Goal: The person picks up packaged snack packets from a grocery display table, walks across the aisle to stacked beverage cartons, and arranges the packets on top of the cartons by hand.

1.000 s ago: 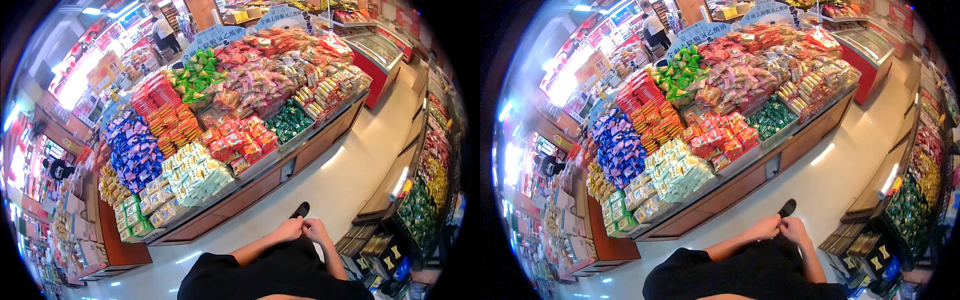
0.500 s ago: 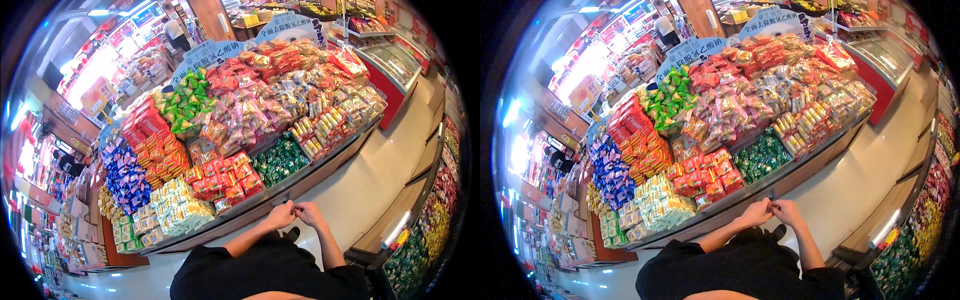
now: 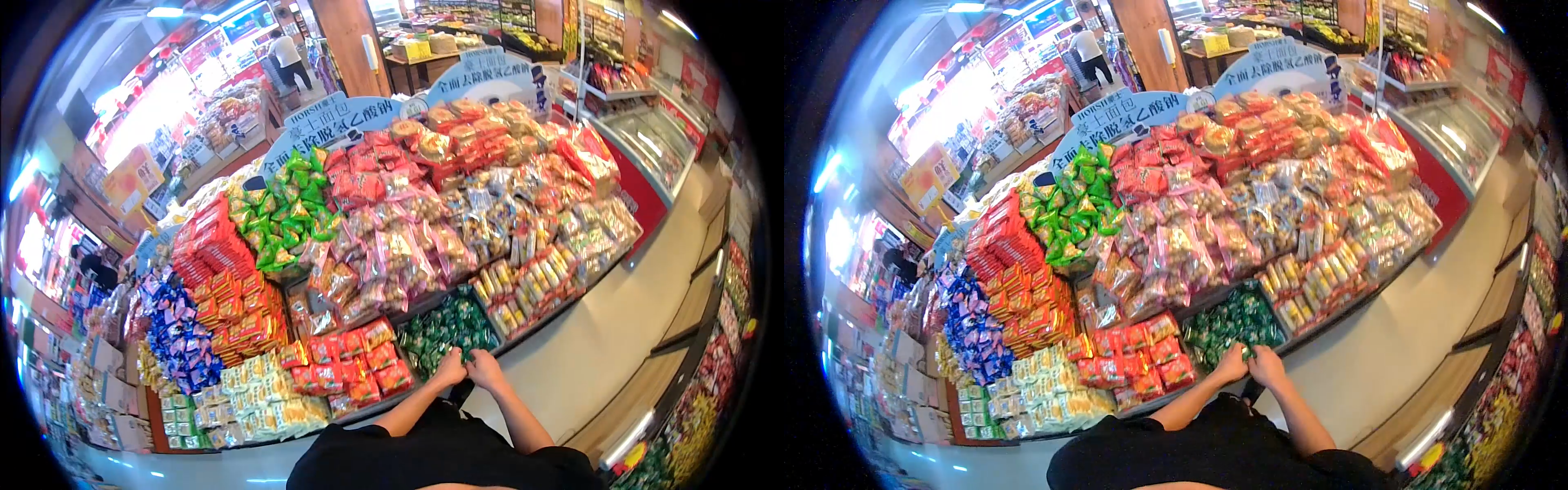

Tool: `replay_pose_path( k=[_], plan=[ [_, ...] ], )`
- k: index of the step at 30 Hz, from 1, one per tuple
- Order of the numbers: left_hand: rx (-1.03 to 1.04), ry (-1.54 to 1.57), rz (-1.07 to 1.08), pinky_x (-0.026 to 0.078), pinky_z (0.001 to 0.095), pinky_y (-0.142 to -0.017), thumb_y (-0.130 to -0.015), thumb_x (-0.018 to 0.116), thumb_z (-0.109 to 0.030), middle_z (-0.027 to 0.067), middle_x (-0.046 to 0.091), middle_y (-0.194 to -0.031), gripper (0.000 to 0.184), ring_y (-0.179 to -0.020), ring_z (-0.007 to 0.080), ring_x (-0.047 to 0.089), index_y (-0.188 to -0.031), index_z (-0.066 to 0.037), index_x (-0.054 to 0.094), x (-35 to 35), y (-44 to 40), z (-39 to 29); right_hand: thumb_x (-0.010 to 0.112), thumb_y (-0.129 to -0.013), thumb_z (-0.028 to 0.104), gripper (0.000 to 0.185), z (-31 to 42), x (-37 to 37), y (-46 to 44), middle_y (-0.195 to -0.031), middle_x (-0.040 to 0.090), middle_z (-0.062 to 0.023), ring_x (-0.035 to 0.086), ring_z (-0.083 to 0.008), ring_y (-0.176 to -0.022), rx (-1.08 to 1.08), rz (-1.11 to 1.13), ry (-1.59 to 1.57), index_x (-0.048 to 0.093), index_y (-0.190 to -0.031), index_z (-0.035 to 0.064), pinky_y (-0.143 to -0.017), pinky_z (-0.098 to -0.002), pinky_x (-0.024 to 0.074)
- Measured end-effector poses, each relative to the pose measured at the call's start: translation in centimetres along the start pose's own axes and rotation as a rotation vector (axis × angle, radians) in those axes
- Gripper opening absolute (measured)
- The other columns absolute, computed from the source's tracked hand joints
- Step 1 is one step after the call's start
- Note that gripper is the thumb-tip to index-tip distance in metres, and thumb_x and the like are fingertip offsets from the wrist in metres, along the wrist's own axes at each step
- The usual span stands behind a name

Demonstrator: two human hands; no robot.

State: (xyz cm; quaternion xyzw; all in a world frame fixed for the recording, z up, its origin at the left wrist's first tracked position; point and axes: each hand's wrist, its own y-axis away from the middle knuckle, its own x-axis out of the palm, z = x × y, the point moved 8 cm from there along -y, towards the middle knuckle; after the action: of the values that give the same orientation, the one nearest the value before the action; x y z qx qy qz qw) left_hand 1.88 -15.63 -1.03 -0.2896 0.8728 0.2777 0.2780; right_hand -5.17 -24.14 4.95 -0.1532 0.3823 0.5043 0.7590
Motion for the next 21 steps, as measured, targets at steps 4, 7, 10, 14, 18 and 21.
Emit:
replay_pose_path(
  k=[4,7,10,14,18,21],
  plan=[
    [-0.042,0.029,-0.018,0.036,0.0481,-0.099,-0.076,0.061,-0.016,0.0279,0.037,-0.133,0.07,-0.121,0.0457,0.039,-0.135,0.0,0.029,0.1,-5.4,0.8,0.058,-0.077,0.015,0.041,-1.6,0.9,-5.5,-0.108,0.057,-0.0272,0.055,-0.0397,-0.103,0.007,-0.002,0.067,0.053,-0.112,-0.0066,-0.09,-0.0431,0.0444],
    [-0.117,0.089,-0.005,0.036,0.0495,-0.099,-0.078,0.06,-0.016,0.0249,0.033,-0.137,0.07,-0.122,0.0452,0.038,-0.139,-0.007,0.026,0.4,-7.8,1.4,0.058,-0.077,0.014,0.044,-3.3,1.1,-8.4,-0.11,0.056,-0.0277,0.054,-0.0401,-0.104,0.043,-0.067,0.11,0.05,-0.114,-0.0078,-0.091,-0.0429,0.044],
    [-0.179,0.114,0.017,0.035,0.0488,-0.098,-0.084,0.056,-0.015,0.0245,0.041,-0.13,0.059,-0.117,0.0436,0.041,-0.137,-0.011,0.031,0.5,-9.4,1.7,0.06,-0.077,0.015,0.045,-4.3,1.9,-10.3,-0.111,0.056,-0.0275,0.054,-0.0402,-0.105,0.049,-0.086,0.046,0.049,-0.115,-0.0071,-0.091,-0.0428,0.0439],
    [-0.242,0.181,-0.024,0.039,0.048,-0.094,-0.083,0.057,-0.017,0.0263,0.049,-0.123,0.054,-0.113,0.0424,0.047,-0.131,-0.006,0.036,-0.7,-10.2,2.1,0.066,-0.077,0.021,0.045,-5.8,2.5,-11.4,-0.101,0.059,-0.0265,0.058,-0.0395,-0.095,0.152,-0.129,0.021,0.051,-0.109,-0.0058,-0.083,-0.0437,0.046],
    [-0.266,0.24,-0.081,0.042,0.048,-0.092,-0.081,0.059,-0.021,0.0286,0.047,-0.124,0.056,-0.112,0.0436,0.049,-0.129,-0.002,0.038,-0.8,-12.1,2.7,0.066,-0.078,0.025,0.045,-6.1,1.6,-12.6,-0.093,0.06,-0.0269,0.059,-0.0421,-0.088,0.313,-0.104,-0.118,0.049,-0.107,-0.0049,-0.078,-0.0456,0.0469],
    [-0.241,0.233,-0.066,0.043,0.0481,-0.091,-0.08,0.06,-0.022,0.0305,0.045,-0.123,0.052,-0.11,0.0446,0.049,-0.124,-0.002,0.04,-0.9,-13.0,2.4,0.067,-0.077,0.025,0.042,-6.0,0.9,-13.4,-0.088,0.061,-0.0274,0.06,-0.0429,-0.082,0.307,-0.162,-0.09,0.051,-0.102,-0.004,-0.073,-0.0463,0.0479]
  ],
)
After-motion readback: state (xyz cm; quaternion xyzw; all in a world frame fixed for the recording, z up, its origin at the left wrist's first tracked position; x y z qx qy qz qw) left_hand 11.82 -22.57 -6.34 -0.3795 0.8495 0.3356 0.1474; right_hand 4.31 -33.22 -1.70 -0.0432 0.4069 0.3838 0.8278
